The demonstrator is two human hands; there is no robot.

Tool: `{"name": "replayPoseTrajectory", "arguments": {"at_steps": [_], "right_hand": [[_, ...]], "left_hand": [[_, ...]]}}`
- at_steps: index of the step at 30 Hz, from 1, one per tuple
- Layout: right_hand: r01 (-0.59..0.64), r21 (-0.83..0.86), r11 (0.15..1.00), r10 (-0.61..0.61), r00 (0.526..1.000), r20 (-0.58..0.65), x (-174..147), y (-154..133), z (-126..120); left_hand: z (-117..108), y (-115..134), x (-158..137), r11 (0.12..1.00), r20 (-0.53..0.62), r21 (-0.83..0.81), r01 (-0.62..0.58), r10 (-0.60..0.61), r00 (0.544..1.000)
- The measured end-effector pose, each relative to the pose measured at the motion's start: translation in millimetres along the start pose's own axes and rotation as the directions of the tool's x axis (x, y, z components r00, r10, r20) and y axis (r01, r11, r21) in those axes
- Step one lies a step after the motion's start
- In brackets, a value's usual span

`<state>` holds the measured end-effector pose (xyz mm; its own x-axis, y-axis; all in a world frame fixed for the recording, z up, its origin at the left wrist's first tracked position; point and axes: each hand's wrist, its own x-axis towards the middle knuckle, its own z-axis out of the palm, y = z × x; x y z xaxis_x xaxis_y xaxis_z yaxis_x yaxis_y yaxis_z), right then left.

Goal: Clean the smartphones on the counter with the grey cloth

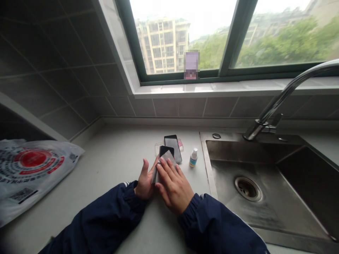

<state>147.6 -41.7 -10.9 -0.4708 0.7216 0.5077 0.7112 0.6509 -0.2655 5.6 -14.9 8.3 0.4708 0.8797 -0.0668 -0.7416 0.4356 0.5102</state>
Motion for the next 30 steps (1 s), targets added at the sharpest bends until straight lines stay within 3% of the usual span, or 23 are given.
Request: {"name": "replayPoseTrajectory", "arguments": {"at_steps": [5,9,20,25,30], "right_hand": [[-0.043,-0.007,0.999,0.043,0.999,0.003,0.1,2.7,4.0],[-0.071,0.028,0.997,0.071,0.997,-0.005,-0.1,2.4,4.5],[0.033,-0.029,0.999,-0.033,0.999,-0.009,-0.1,2.5,1.2],[-0.011,-0.066,0.998,0.014,0.999,0.045,-0.4,1.6,2.1],[-0.095,-0.107,0.990,0.096,0.995,0.008,-0.1,2.6,4.3]], "left_hand": [[-0.4,-2.1,-0.3,0.999,0.061,0.048,-0.020,0.017,0.998],[1.4,-2.1,-0.3,0.998,0.045,0.047,-0.028,0.026,0.999],[0.5,1.6,2.5,0.996,-0.025,0.008,-0.087,0.087,0.996],[-2.1,-0.6,5.6,0.996,-0.055,0.032,-0.078,0.079,0.995],[-4.1,-2.9,7.9,0.992,0.004,0.089,-0.092,0.092,0.996]]}}
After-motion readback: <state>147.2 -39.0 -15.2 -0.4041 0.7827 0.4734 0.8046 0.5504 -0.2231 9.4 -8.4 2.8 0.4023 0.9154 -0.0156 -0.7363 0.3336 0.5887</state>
